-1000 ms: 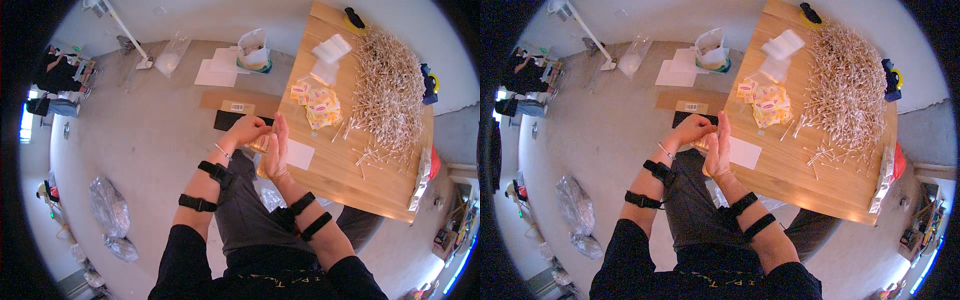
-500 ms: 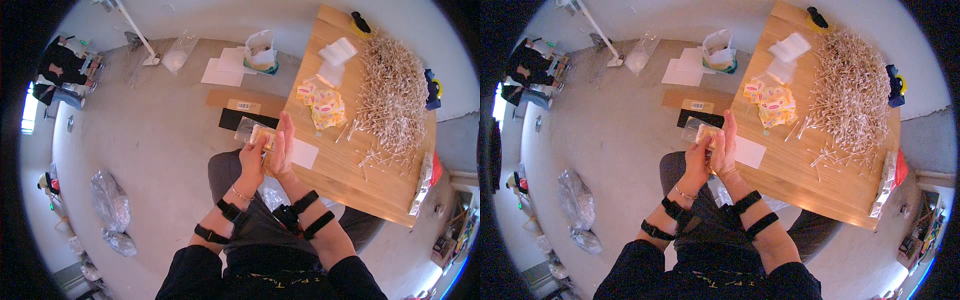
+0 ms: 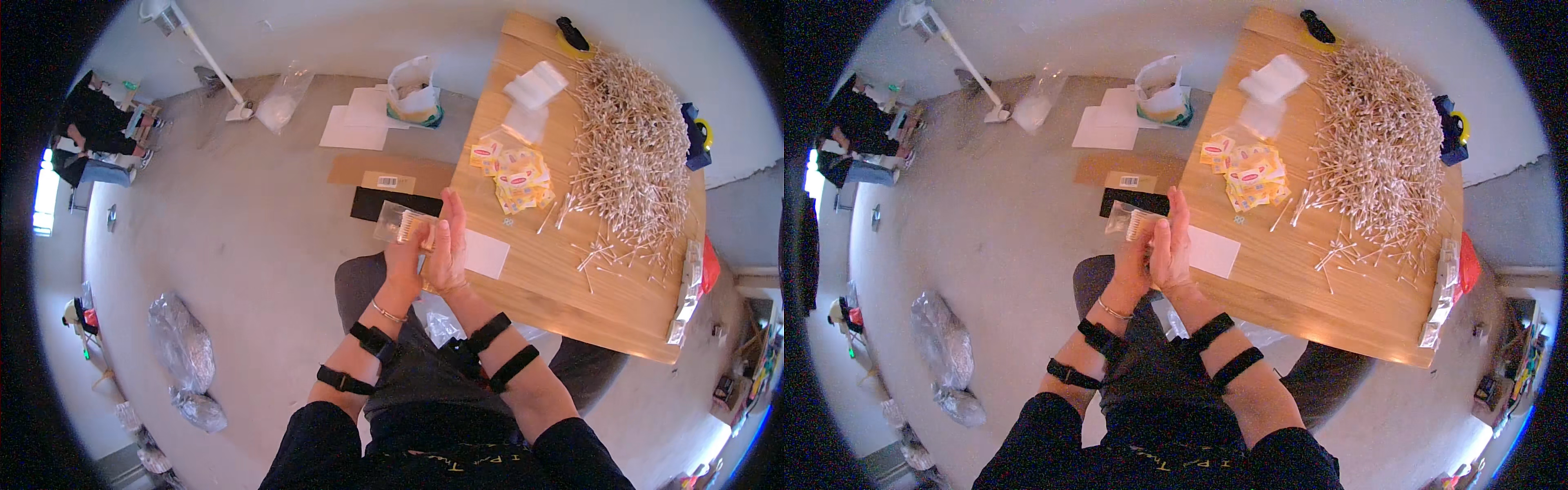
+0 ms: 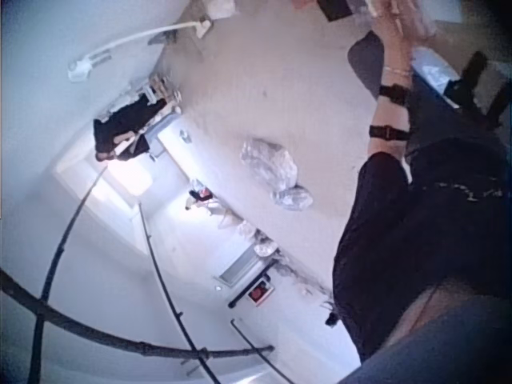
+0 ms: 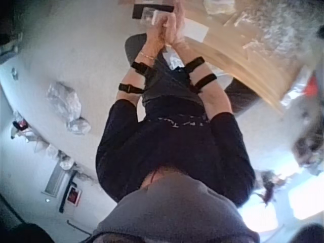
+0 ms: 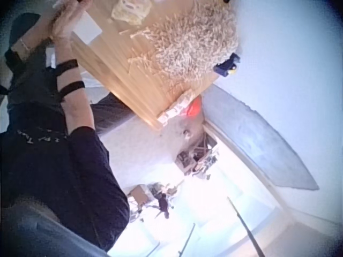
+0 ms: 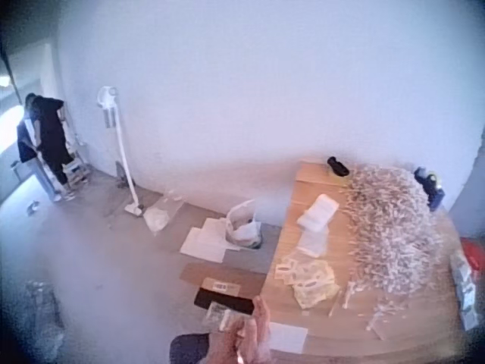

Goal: The person is manually counting and arranging cotton swabs on a card before placing them into a plastic bag.

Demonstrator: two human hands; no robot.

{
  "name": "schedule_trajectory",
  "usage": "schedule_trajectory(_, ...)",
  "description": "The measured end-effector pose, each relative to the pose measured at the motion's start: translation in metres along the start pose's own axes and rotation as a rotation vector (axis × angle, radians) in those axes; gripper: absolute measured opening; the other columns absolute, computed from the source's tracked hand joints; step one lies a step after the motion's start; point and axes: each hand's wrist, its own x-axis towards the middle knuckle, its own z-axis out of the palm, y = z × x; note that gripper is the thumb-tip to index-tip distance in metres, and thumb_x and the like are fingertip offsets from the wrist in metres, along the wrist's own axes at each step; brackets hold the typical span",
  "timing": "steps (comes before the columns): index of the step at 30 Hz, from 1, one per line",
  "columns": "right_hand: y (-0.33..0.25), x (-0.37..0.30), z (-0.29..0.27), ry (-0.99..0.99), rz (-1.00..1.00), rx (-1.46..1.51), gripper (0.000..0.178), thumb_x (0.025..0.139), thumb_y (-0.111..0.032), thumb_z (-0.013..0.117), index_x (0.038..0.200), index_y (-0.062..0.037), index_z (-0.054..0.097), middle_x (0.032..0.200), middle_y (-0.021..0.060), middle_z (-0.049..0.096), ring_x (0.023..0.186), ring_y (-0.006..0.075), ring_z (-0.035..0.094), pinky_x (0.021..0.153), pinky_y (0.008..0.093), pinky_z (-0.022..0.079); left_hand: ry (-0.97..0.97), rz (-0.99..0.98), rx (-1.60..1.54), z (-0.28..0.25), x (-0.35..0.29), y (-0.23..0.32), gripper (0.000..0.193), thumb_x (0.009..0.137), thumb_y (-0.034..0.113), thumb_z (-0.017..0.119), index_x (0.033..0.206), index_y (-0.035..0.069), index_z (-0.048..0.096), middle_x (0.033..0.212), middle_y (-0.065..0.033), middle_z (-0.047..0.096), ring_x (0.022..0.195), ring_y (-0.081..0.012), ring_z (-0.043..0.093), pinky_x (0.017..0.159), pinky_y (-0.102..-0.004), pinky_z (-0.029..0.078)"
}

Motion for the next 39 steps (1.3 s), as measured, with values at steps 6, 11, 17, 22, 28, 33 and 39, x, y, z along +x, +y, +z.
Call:
schedule_trajectory(6,0.011,0.0,-0.006,-0.006,-0.041,-0.146,0.056,0.099,-0.022,0.035,0.145,0.0051,0.019,0.15,0.023,0.027,0.141,0.032,0.024,0.114,0.0368,0.018,-0.021,-0.129,-0.057,-0.002,0.009,-0.013,0.027,0.085,0.019,0.072,0.104,0.003,0.064,0.095,-0.0023,0.065,0.086,-0.0139,0.062,0.074,-0.0303,0.05)
schedule_trajectory(11,0.011,0.005,-0.011,0.029,-0.099,-0.298,0.056,0.098,-0.022,0.037,0.144,0.0044,0.022,0.149,0.021,0.03,0.139,0.0318,0.029,0.114,0.036,0.021,-0.077,-0.119,0.197,-0.008,0.013,-0.035,0.025,0.089,0.023,0.066,0.111,0.011,0.065,0.092,-0.0055,0.067,0.082,-0.0155,0.065,0.068,-0.0311,0.051)
schedule_trajectory(17,0.002,-0.002,-0.024,0.018,-0.173,-0.281,0.059,0.094,-0.019,0.049,0.144,0.0037,0.026,0.147,0.0233,0.033,0.14,0.0354,0.026,0.114,0.0391,0.022,-0.046,-0.307,0.001,-0.029,0.003,-0.017,0.046,0.083,0.023,0.071,0.124,0.009,0.053,0.097,-0.0082,0.064,0.088,-0.0211,0.062,0.075,-0.0352,0.049)
schedule_trajectory(22,-0.041,0.013,-0.11,0.442,-0.218,-1.162,0.061,0.081,-0.023,0.067,0.132,-0.0005,0.042,0.126,0.0218,0.049,0.12,0.0373,0.042,0.102,0.0492,0.031,0.664,-0.315,-0.066,-0.01,-0.022,0.011,0.059,0.084,0.019,0.069,0.129,-0.004,0.039,0.122,-0.0136,0.048,0.112,-0.026,0.049,0.095,-0.0373,0.04)
schedule_trajectory(28,-0.059,0.038,-0.176,0.539,0.071,-1.38,0.044,0.081,-0.027,0.066,0.117,-0.0058,0.052,0.115,0.0162,0.051,0.111,0.0354,0.043,0.095,0.0489,0.032,0.227,0.478,0.666,0.049,-0.05,0.028,0.062,0.083,0.017,0.067,0.133,-0.002,0.034,0.129,-0.0163,0.042,0.121,-0.0332,0.041,0.105,-0.0436,0.03)
schedule_trajectory(33,-0.048,0.019,-0.197,0.519,0.083,-1.468,0.022,0.081,-0.021,0.062,0.098,-0.0087,0.057,0.103,0.0113,0.053,0.105,0.0317,0.046,0.092,0.0472,0.032,-0.335,0.606,0.769,0.08,-0.066,0.029,0.056,0.078,0.011,0.067,0.127,0.0,0.043,0.124,-0.0189,0.048,0.118,-0.0372,0.043,0.103,-0.0457,0.032)
schedule_trajectory(39,-0.046,-0.032,-0.202,0.279,-0.25,-1.495,0.013,0.077,-0.018,0.064,0.089,-0.0131,0.062,0.095,0.0061,0.056,0.1,0.0283,0.05,0.092,0.047,0.033,-0.579,0.784,0.914,0.091,-0.061,0.026,0.054,0.079,0.01,0.065,0.129,0.002,0.046,0.13,-0.0179,0.047,0.123,-0.037,0.043,0.103,-0.0461,0.035)
